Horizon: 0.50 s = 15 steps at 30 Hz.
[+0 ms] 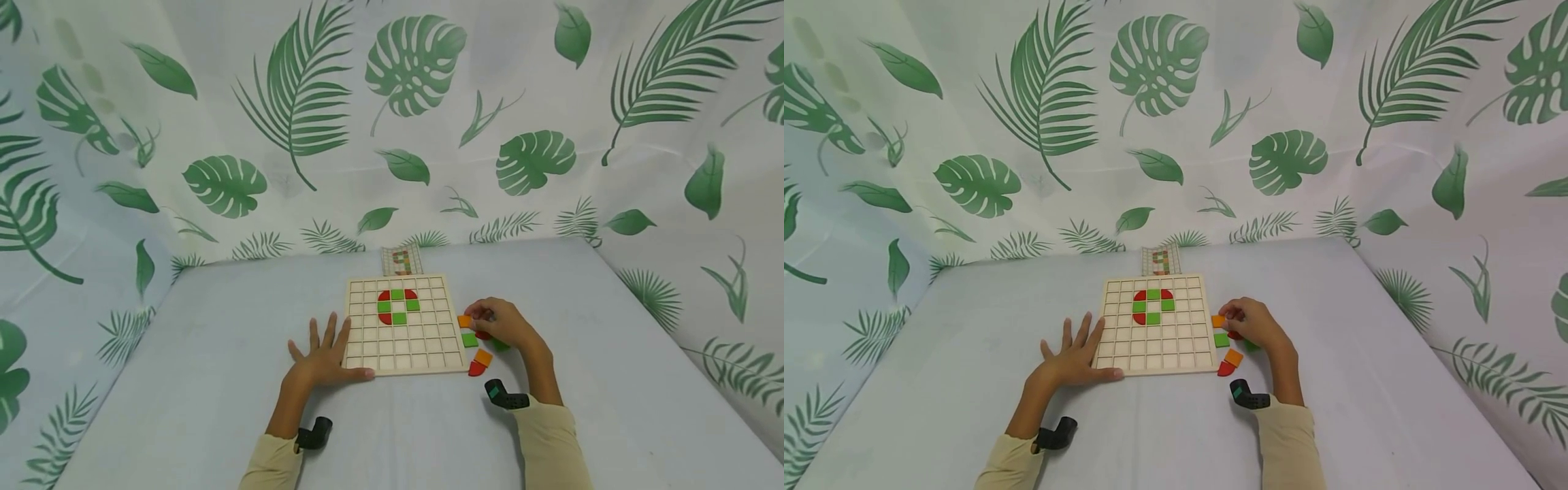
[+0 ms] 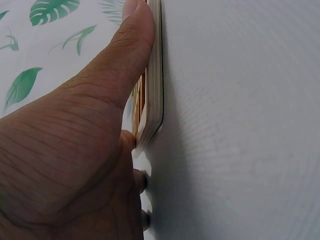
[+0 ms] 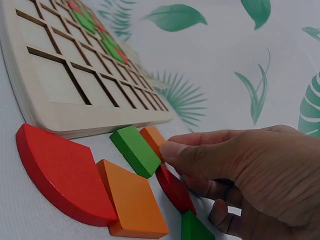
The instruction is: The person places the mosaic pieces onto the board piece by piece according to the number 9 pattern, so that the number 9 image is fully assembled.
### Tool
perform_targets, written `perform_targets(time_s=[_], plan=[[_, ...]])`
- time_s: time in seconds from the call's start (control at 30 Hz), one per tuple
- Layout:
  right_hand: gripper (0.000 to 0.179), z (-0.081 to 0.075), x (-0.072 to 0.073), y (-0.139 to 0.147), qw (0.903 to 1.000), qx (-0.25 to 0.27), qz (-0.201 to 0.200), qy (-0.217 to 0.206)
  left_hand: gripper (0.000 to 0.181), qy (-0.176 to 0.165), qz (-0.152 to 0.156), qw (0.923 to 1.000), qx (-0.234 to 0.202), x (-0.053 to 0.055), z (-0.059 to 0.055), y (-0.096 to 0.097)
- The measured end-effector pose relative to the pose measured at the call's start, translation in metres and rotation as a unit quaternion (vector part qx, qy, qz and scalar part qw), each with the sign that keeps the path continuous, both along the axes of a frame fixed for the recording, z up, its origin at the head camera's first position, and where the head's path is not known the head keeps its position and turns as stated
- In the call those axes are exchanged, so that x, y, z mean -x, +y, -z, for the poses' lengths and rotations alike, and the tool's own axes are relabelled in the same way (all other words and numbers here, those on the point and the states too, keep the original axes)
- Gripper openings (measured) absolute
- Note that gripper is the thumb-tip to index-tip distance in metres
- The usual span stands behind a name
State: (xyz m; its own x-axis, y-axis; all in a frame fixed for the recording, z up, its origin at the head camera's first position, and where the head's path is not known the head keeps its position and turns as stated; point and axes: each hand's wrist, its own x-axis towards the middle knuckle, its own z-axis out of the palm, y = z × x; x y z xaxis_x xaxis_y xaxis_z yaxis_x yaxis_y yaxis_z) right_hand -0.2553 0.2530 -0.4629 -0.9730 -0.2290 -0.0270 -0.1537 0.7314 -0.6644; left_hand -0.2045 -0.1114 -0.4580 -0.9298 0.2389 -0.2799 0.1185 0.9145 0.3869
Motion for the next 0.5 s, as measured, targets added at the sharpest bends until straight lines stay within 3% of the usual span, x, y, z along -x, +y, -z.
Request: perform_targets(time_s=[0.33,0.5], plan=[[0.019,-0.001,0.003,-0.008,0.9997,-0.010,0.003,0.021,0.117,0.005,-0.001,1.0000,-0.003,-0.002,-0.003,0.000],[0.017,0.000,0.001,-0.013,0.9998,-0.004,0.014,0.010,0.116,0.002,0.002,1.0000,-0.001,-0.002,-0.002,0.001]])
